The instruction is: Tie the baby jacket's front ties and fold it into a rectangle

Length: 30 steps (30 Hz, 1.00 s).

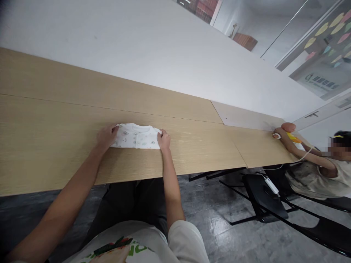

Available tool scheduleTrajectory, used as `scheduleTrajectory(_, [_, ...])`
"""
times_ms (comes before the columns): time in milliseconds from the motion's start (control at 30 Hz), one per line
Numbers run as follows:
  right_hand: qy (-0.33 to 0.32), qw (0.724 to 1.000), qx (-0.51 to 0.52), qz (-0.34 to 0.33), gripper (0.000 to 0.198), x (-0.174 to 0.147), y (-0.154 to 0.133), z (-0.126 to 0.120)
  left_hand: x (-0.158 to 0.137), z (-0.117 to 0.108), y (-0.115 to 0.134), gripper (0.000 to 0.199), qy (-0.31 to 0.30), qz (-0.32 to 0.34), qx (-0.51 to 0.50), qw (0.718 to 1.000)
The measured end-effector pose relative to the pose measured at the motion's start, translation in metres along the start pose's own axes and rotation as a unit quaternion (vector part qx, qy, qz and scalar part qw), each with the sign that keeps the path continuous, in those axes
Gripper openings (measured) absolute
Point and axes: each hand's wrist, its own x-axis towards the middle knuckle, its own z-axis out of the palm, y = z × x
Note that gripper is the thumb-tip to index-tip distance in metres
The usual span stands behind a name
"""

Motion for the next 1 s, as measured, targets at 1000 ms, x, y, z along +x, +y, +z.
scheduleTrajectory(1000, [-0.089, 0.977, -0.161, -0.106, 0.014, 0.019, -0.026, -0.005, 0.011, -0.002, 0.006, 0.033, -0.015, 0.108, 0.078, 0.991])
